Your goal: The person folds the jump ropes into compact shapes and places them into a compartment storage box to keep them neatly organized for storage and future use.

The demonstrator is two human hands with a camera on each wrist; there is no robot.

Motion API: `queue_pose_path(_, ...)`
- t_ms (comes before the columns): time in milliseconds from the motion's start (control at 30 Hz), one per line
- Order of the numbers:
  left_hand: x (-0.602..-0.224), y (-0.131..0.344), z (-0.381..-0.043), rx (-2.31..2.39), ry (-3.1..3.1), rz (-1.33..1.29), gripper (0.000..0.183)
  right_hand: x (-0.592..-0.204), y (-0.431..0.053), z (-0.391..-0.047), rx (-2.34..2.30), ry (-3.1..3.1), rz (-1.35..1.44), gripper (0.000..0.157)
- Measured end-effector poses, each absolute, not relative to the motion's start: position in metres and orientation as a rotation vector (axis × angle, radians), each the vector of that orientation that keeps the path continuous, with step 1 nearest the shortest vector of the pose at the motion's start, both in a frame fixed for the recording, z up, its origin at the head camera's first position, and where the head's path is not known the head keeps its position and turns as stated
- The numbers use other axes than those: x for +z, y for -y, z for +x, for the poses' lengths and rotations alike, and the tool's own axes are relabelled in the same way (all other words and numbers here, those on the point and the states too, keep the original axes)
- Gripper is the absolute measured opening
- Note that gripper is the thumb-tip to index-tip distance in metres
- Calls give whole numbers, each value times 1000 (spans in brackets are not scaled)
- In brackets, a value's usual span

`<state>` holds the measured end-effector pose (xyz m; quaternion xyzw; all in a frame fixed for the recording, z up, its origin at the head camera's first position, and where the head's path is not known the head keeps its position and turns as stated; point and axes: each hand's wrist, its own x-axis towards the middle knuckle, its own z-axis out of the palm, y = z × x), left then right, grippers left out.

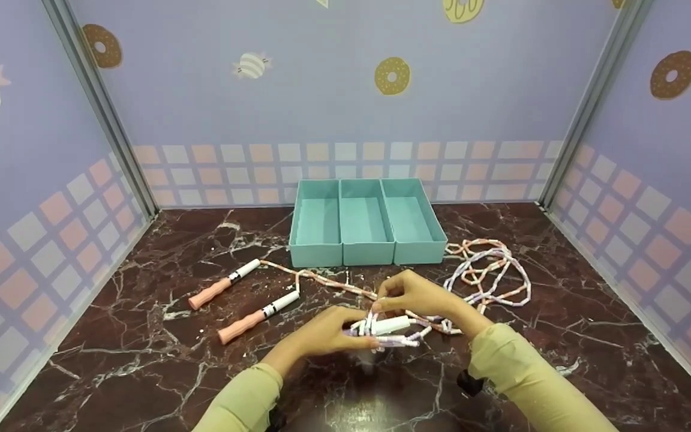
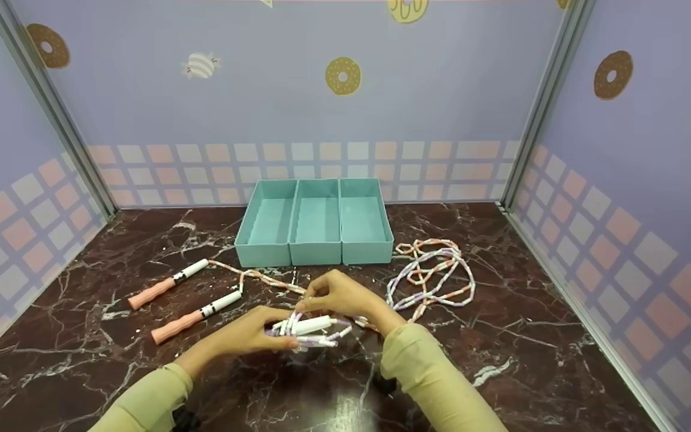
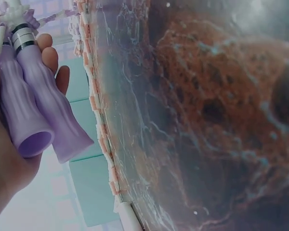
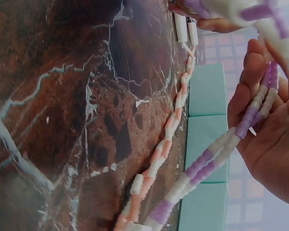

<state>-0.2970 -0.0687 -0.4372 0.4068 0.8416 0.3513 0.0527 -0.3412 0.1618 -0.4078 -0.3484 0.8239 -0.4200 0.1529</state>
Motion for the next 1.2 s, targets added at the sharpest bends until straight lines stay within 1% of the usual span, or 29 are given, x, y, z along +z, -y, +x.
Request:
queue_pose_path(233,-437,69,-297,1194,-2505,1182,26,-420,-163,-345,-1407,-2308,-973,17)
queue_pose_path(367,-437,70,-297,1265,-2493,1115,25,-429,-159,-343,-1575,-2258,-966,23)
queue_pose_path(467,-438,69,-298,1358,-2463,1017,24,-436,-156,-342,-1713,-2241,-1068,29)
queue_pose_path(567,-439,69,-298,1474,-2416,902,23,-444,-154,-342,-1791,-2302,-1249,27)
queue_pose_path(633,-438,68,-298,1541,-2392,829,25,-448,-153,-341,-1813,-2399,-1301,24)
queue_pose_path(700,-437,67,-297,1619,-2361,755,29,-450,-150,-339,-1829,-2493,-1240,26)
queue_pose_path(867,-435,64,-298,1789,-2275,637,47,-446,-143,-327,-1808,-2653,-882,22)
queue_pose_path(967,-435,63,-299,1847,-2249,622,51,-449,-142,-324,-1748,-2723,-850,18)
queue_pose_path(1033,-434,63,-300,1871,-2256,599,48,-454,-143,-325,-1722,-2753,-905,16)
queue_pose_path(1133,-435,62,-301,1882,-2294,563,39,-456,-143,-325,-1671,-2794,-998,10)
queue_pose_path(1200,-435,62,-303,1895,-2303,551,34,-457,-144,-324,-1623,-2824,-1056,10)
